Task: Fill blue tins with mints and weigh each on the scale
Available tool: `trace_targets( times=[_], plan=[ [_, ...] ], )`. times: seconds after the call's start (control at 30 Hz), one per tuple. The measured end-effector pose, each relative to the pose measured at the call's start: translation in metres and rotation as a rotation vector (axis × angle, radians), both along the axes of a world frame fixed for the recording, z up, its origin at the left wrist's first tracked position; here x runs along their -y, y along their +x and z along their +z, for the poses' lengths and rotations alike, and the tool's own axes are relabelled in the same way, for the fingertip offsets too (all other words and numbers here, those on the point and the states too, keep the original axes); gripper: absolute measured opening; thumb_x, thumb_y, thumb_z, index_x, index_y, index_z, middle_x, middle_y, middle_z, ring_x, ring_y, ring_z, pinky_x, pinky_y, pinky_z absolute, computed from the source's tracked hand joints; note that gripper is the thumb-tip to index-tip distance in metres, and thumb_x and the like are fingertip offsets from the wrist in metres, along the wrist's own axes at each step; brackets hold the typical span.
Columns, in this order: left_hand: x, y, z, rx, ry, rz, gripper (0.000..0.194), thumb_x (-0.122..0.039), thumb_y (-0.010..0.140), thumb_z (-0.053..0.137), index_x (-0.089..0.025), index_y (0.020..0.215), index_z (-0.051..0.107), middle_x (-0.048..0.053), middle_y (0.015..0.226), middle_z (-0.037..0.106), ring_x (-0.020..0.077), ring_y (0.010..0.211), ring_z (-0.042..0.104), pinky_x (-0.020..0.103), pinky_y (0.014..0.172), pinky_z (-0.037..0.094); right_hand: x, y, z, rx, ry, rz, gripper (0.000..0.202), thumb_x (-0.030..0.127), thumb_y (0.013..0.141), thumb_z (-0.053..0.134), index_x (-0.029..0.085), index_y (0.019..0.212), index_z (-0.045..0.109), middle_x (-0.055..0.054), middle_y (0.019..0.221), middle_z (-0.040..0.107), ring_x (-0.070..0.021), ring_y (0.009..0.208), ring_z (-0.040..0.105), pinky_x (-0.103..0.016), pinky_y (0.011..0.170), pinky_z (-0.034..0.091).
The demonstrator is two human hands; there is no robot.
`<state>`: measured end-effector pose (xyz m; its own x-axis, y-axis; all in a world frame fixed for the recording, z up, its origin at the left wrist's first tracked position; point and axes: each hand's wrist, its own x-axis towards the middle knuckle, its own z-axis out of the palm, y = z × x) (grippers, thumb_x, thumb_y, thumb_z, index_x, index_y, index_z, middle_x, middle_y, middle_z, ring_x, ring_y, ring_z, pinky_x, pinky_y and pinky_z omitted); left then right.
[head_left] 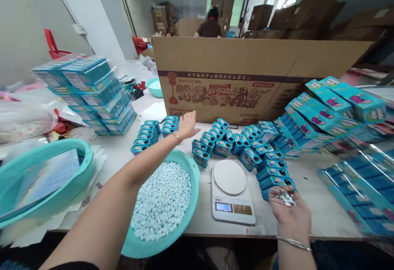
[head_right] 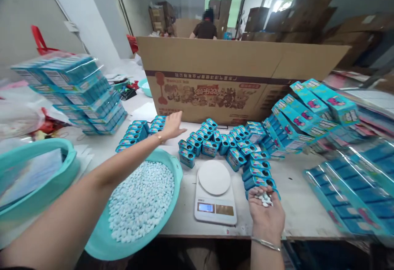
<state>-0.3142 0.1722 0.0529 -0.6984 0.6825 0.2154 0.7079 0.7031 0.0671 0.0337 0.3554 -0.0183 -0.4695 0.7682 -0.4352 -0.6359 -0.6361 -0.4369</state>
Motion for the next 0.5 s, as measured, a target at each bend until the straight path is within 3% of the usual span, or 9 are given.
trace_targets(
  times=[0.1,0.17,0.33,0.43,0.5],
  plan=[
    [0.050,-0.046,-0.005,0.120,-0.298,0.140,0.119,-0.034,0.066,0.077,-0.010,0.152,-0.002,0.026,0.159,0.005,0.0413,0.146,0.005,0.060,0.113,0.020,0.004,-0.004,0.000,-0.007,0.012,0.000,0.012,0.016,0.085,0.038,0.019,0.077,0.046,0.004,0.062,0.046,-0.0087,0.048,0.048,-0.021,0.045,0.046],
    [0.074,-0.061,-0.016,0.161,-0.374,0.136,0.123,-0.033,0.061,0.079,-0.011,0.152,-0.001,0.027,0.159,0.004,0.0439,0.146,0.004,0.064,0.110,0.021,0.009,-0.009,0.003,-0.002,0.002,-0.005,0.011,0.015,0.085,0.039,0.019,0.077,0.046,0.004,0.063,0.046,-0.0085,0.048,0.048,-0.021,0.045,0.046],
    [0.096,-0.059,-0.039,0.167,-0.420,0.060,0.097,-0.033,0.074,0.064,-0.010,0.151,0.010,0.026,0.159,0.010,0.0400,0.147,0.009,0.060,0.110,0.025,0.019,-0.018,0.013,-0.010,-0.040,-0.011,0.018,0.015,0.088,0.034,0.018,0.076,0.047,0.003,0.063,0.048,-0.0087,0.048,0.049,-0.020,0.044,0.047],
    [0.098,-0.051,-0.041,0.117,-0.386,0.019,0.088,-0.026,0.075,0.061,-0.007,0.148,0.016,0.028,0.157,0.014,0.0380,0.148,0.007,0.057,0.113,0.019,0.023,-0.023,0.015,-0.006,-0.043,-0.013,0.018,0.014,0.088,0.034,0.019,0.076,0.047,0.003,0.062,0.047,-0.0087,0.048,0.049,-0.020,0.043,0.047],
    [0.099,-0.047,-0.040,0.095,-0.352,0.010,0.080,-0.022,0.073,0.063,-0.005,0.142,0.025,0.031,0.152,0.025,0.0384,0.145,0.017,0.053,0.112,0.022,0.026,-0.028,0.014,0.012,-0.053,-0.011,0.018,0.013,0.087,0.035,0.019,0.076,0.048,0.003,0.061,0.048,-0.0088,0.047,0.049,-0.020,0.042,0.046]
  ],
)
